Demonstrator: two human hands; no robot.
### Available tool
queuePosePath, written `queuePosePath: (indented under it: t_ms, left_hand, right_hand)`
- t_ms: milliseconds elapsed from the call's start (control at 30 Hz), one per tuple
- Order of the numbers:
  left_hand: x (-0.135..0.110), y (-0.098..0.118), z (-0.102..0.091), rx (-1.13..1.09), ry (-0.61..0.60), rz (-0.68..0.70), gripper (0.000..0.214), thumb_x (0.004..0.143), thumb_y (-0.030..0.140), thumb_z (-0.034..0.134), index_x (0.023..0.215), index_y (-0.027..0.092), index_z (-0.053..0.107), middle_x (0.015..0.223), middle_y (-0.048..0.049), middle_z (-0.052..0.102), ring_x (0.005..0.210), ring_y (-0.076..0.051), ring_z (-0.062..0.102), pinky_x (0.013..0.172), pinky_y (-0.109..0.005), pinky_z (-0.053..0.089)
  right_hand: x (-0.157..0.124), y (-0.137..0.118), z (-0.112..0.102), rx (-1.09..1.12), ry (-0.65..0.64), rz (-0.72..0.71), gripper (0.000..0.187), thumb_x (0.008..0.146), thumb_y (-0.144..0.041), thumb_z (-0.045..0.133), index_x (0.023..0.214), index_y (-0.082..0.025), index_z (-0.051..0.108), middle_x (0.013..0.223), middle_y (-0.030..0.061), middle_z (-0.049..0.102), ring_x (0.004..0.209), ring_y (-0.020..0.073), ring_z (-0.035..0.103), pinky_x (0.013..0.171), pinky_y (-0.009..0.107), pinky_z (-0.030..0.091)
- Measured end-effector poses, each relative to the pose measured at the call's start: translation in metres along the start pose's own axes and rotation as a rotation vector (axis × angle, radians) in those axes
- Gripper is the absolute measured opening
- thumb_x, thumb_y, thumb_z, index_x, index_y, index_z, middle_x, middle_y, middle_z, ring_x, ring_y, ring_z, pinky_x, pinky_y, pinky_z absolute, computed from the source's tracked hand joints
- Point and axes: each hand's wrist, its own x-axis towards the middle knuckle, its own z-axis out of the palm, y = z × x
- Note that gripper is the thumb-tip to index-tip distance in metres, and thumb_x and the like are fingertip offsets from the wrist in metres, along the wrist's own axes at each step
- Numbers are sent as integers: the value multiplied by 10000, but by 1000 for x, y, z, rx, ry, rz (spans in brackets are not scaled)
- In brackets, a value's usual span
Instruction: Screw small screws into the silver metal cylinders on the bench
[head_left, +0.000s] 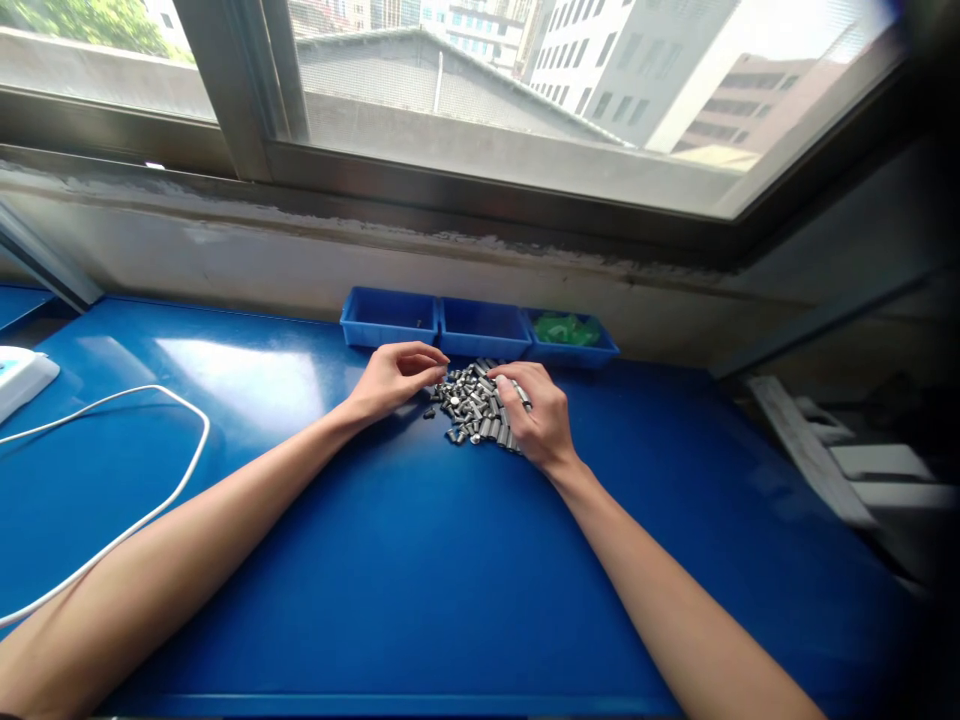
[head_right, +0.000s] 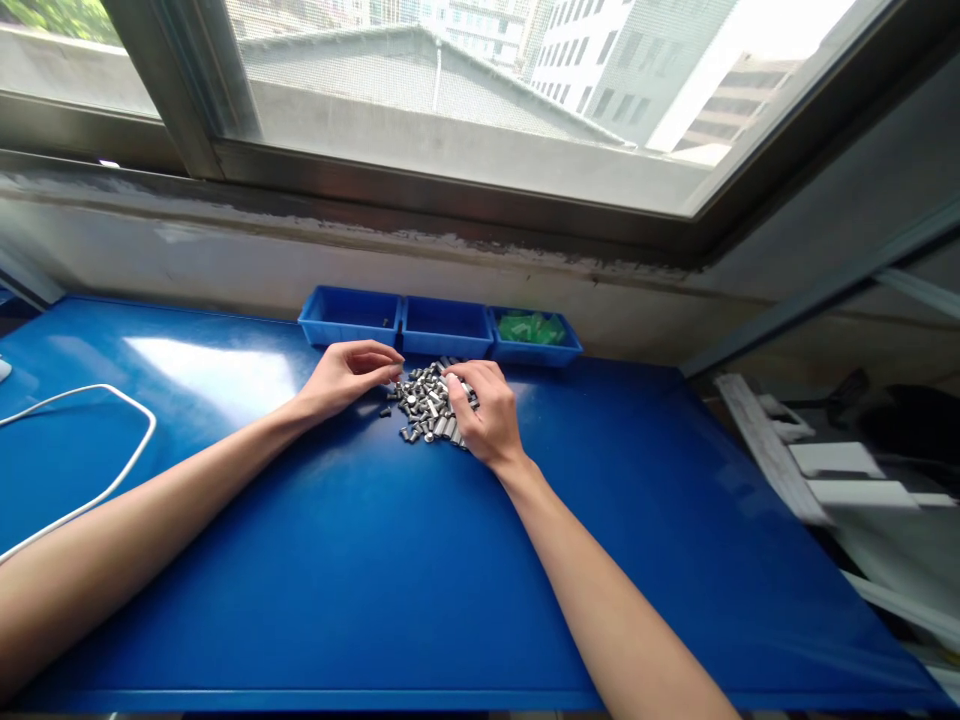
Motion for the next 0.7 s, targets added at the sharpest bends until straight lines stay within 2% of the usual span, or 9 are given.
queuePosePath:
  t_ms: [233, 367, 533, 700]
  left_hand:
    - [-4, 2, -1, -75, 38, -16, 357, 779, 410, 825, 1007, 139, 780, 956, -99, 801, 902, -248, 773, 877, -367, 623]
    - [-6, 2, 2, -97, 191, 55, 482, 776, 382, 823, 1170, 118, 741, 1135, -144, 775, 1101, -283, 739, 1050, -425, 566]
    - [-4, 0, 2, -103, 283, 86, 701, 786, 392, 795, 1409, 139, 597, 1413, -174, 633, 1249, -302, 665, 1109, -430, 527]
    - [-1, 0, 0, -151, 252, 82, 838, 786, 400, 791, 1529, 194, 461, 1557, -184, 486, 1278, -336, 639, 1071, -437, 545]
  right_hand:
    - [1, 4, 0, 16, -28, 17, 226, 989, -354, 537, 970, -245, 735, 1020, 66, 758, 1031, 263, 661, 937, 445, 523]
    - [1, 4, 0, 20, -37, 12, 219, 987, -357, 546, 972, -247, 735, 1022, 68, 757, 1031, 266, 660, 929, 450, 527]
    - [1, 6, 1, 17, -37, 15, 202, 982, -360, 564, 982, -252, 735, 1034, 66, 756, 1041, 269, 663, 940, 455, 530]
    - [1, 8, 1, 20, -45, 17, 191, 981, -354, 575, 997, -246, 731, 1051, 67, 751, 1059, 264, 661, 955, 448, 525]
